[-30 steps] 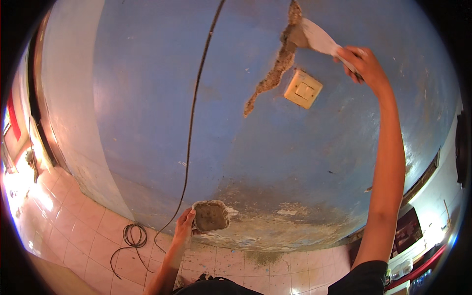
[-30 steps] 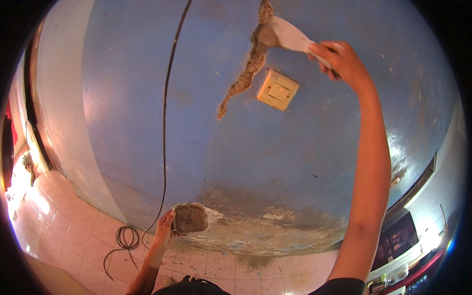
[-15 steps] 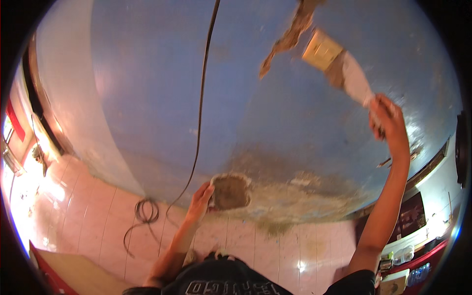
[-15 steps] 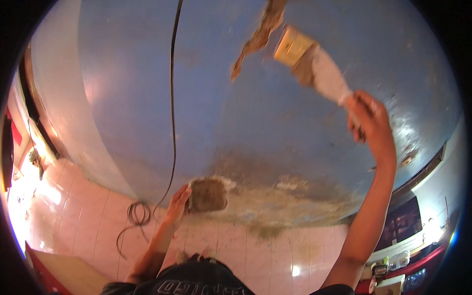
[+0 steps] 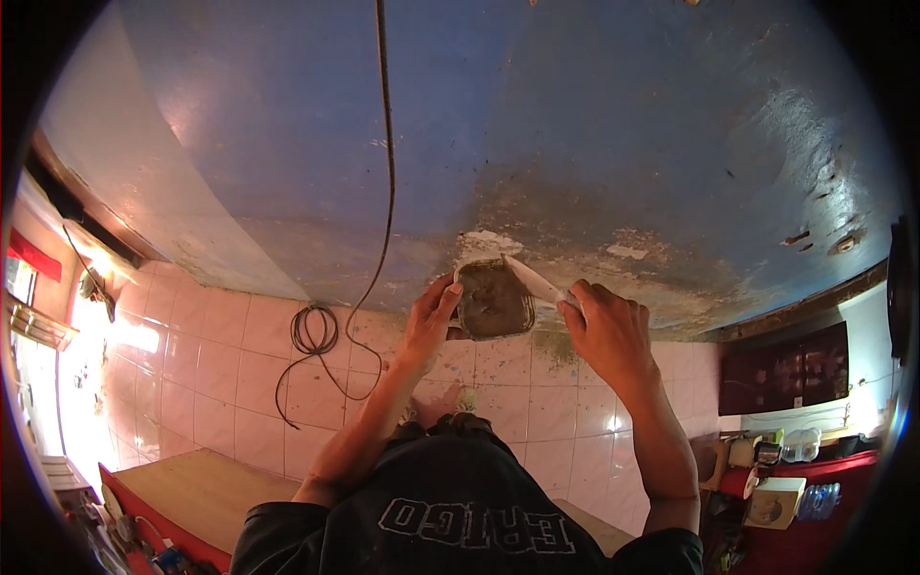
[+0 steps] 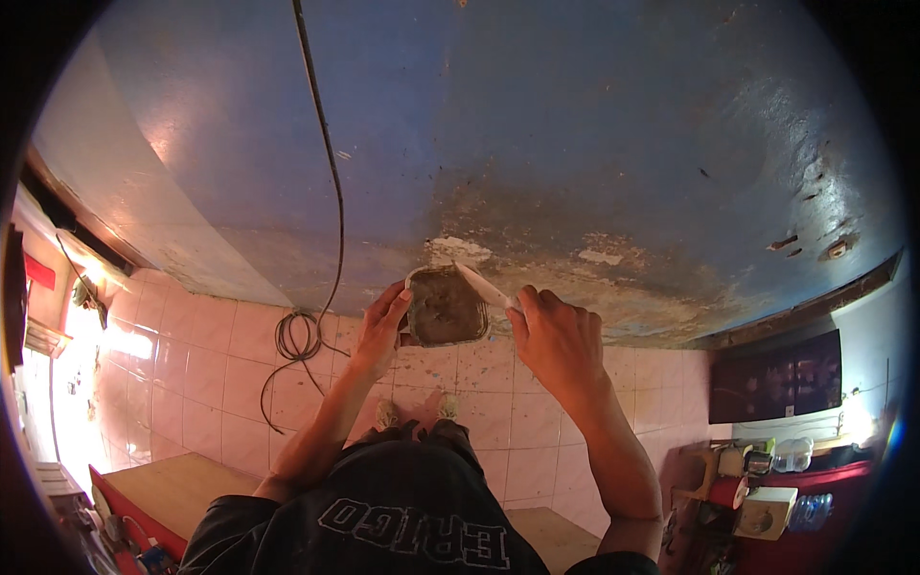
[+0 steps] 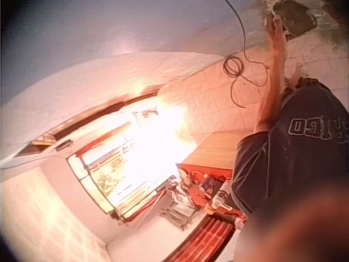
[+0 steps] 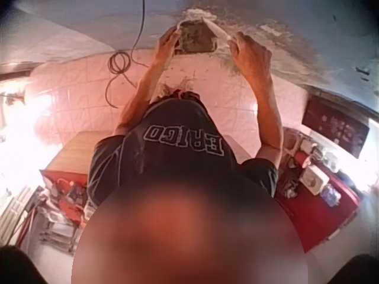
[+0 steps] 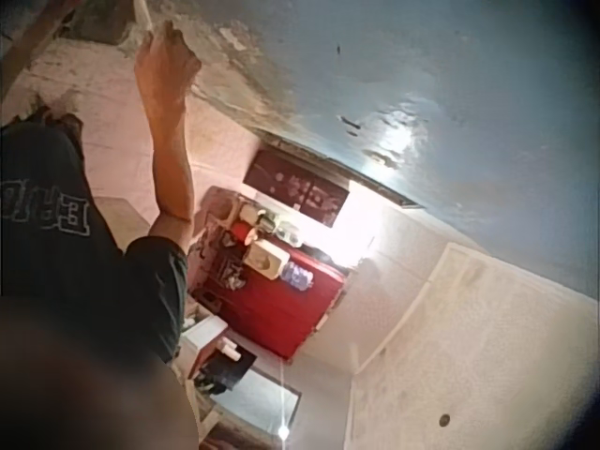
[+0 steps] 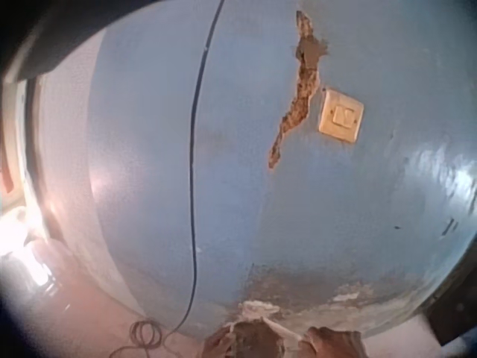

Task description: Patching a crack on a blue wall using filler and a putty knife.

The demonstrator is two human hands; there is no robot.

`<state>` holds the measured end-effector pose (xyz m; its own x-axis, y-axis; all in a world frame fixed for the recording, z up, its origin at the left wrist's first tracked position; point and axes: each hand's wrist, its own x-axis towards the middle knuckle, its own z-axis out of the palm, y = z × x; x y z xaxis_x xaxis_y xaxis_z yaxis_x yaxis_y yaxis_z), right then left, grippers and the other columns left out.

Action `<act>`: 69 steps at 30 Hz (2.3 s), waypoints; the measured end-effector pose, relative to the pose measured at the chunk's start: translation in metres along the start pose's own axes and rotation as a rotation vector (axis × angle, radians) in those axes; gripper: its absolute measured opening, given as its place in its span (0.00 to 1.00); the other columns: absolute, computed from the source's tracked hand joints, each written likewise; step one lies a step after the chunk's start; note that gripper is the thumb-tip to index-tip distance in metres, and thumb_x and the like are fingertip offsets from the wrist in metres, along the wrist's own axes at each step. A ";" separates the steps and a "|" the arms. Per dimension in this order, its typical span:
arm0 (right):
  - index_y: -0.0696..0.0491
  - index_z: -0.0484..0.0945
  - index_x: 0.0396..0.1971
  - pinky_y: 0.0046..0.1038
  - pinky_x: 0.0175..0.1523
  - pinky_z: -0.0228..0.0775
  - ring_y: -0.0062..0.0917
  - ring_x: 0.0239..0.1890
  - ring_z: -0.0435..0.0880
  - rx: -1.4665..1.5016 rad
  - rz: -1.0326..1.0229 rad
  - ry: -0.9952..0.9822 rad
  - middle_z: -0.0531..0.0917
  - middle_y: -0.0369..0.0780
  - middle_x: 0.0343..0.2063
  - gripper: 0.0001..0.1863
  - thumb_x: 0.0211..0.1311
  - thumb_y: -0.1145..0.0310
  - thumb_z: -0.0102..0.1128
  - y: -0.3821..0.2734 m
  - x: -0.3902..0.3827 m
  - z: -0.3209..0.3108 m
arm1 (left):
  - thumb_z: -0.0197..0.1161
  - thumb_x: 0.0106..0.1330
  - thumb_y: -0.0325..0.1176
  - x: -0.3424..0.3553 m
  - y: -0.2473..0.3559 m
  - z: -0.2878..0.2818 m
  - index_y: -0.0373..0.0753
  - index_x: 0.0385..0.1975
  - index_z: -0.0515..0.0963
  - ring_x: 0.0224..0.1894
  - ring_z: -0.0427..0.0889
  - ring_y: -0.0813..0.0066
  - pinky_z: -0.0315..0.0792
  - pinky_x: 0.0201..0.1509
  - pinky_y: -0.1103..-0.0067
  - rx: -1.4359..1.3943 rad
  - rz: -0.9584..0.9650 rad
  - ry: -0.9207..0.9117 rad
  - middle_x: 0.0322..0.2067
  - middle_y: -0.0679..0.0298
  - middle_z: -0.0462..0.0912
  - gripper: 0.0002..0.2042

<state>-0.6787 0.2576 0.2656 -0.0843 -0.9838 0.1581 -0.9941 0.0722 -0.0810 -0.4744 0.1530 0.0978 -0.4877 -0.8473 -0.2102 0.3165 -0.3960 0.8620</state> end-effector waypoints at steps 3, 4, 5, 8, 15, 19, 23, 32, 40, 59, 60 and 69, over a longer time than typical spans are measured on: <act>0.54 0.78 0.33 0.41 0.31 0.77 0.41 0.27 0.88 -0.145 0.014 -0.062 0.85 0.44 0.25 0.11 0.68 0.62 0.64 -0.007 0.000 0.008 | 0.59 0.76 0.53 -0.001 -0.009 0.003 0.39 0.67 0.71 0.49 0.85 0.73 0.88 0.40 0.75 0.008 0.014 0.020 0.53 0.59 0.81 0.29; 0.54 0.79 0.34 0.42 0.32 0.77 0.42 0.28 0.88 -0.103 0.028 -0.106 0.85 0.44 0.26 0.10 0.68 0.62 0.64 -0.006 -0.002 0.012 | 0.58 0.76 0.53 -0.002 -0.010 0.006 0.39 0.67 0.71 0.48 0.85 0.73 0.88 0.40 0.75 0.018 0.021 0.046 0.52 0.59 0.81 0.28; 0.54 0.79 0.34 0.43 0.34 0.78 0.43 0.29 0.88 -0.061 0.042 -0.150 0.86 0.45 0.26 0.10 0.67 0.62 0.64 -0.006 -0.003 0.015 | 0.58 0.76 0.53 -0.003 -0.011 0.009 0.39 0.67 0.71 0.48 0.85 0.73 0.88 0.40 0.75 0.015 0.018 0.048 0.52 0.59 0.81 0.28; 0.56 0.81 0.35 0.45 0.38 0.78 0.46 0.30 0.88 0.113 0.093 -0.195 0.86 0.48 0.25 0.11 0.67 0.62 0.64 -0.002 -0.006 0.011 | 0.58 0.76 0.53 -0.004 -0.010 0.011 0.39 0.67 0.70 0.49 0.85 0.73 0.88 0.41 0.73 0.064 0.010 0.076 0.50 0.60 0.82 0.29; 0.57 0.83 0.35 0.45 0.40 0.77 0.48 0.30 0.87 0.196 0.173 -0.247 0.85 0.49 0.23 0.15 0.67 0.58 0.65 0.002 -0.008 0.012 | 0.56 0.78 0.51 0.005 -0.036 0.001 0.40 0.66 0.72 0.46 0.85 0.75 0.87 0.42 0.72 0.214 0.043 0.072 0.47 0.62 0.82 0.25; 0.55 0.84 0.36 0.44 0.38 0.76 0.47 0.29 0.86 0.249 0.175 -0.280 0.85 0.49 0.22 0.14 0.66 0.58 0.66 0.011 -0.012 0.019 | 0.56 0.78 0.50 -0.002 -0.021 0.013 0.41 0.65 0.74 0.44 0.85 0.75 0.87 0.42 0.72 0.046 -0.053 0.086 0.44 0.63 0.83 0.24; 0.55 0.84 0.35 0.43 0.37 0.75 0.46 0.28 0.86 0.306 0.190 -0.260 0.85 0.48 0.22 0.15 0.66 0.57 0.67 0.008 -0.016 0.017 | 0.56 0.78 0.50 -0.004 -0.021 0.012 0.41 0.65 0.73 0.44 0.85 0.74 0.88 0.41 0.72 0.082 -0.059 0.099 0.44 0.62 0.83 0.24; 0.58 0.86 0.36 0.35 0.29 0.71 0.30 0.19 0.80 0.596 0.215 -0.370 0.81 0.44 0.18 0.17 0.67 0.57 0.67 0.024 -0.022 0.056 | 0.58 0.77 0.49 -0.005 -0.035 0.003 0.38 0.66 0.72 0.38 0.84 0.78 0.88 0.40 0.72 0.134 -0.093 0.074 0.38 0.64 0.81 0.26; 0.56 0.82 0.31 0.21 0.18 0.59 0.13 0.13 0.70 1.065 0.535 -0.554 0.78 0.35 0.16 0.17 0.73 0.57 0.62 0.042 -0.034 0.072 | 0.58 0.77 0.49 -0.017 -0.024 -0.001 0.41 0.68 0.71 0.49 0.85 0.77 0.83 0.38 0.76 0.129 -0.194 0.033 0.50 0.64 0.83 0.25; 0.54 0.80 0.32 0.20 0.17 0.57 0.12 0.13 0.71 1.129 0.562 -0.329 0.78 0.33 0.17 0.16 0.73 0.56 0.62 0.048 -0.049 0.060 | 0.57 0.77 0.48 -0.006 -0.004 0.004 0.38 0.67 0.71 0.49 0.87 0.74 0.87 0.39 0.72 0.013 -0.116 0.025 0.51 0.62 0.83 0.25; 0.54 0.80 0.32 0.20 0.17 0.57 0.12 0.13 0.71 1.122 0.552 -0.330 0.78 0.33 0.17 0.16 0.73 0.56 0.62 0.052 -0.046 0.058 | 0.58 0.77 0.48 -0.003 -0.005 0.007 0.38 0.66 0.71 0.49 0.87 0.73 0.87 0.39 0.72 0.000 -0.107 0.027 0.51 0.62 0.83 0.25; 0.55 0.81 0.35 0.21 0.18 0.58 0.14 0.14 0.72 1.337 0.407 -0.386 0.78 0.34 0.17 0.16 0.74 0.55 0.60 0.088 -0.010 0.031 | 0.58 0.76 0.51 0.017 0.011 0.033 0.34 0.64 0.73 0.49 0.86 0.68 0.88 0.37 0.69 -0.087 0.035 0.004 0.51 0.58 0.83 0.28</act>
<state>-0.7627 0.2690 0.2264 -0.1020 -0.9303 -0.3524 -0.0819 0.3609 -0.9290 -0.5067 0.1461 0.1188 -0.4715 -0.8627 -0.1827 0.4026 -0.3950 0.8258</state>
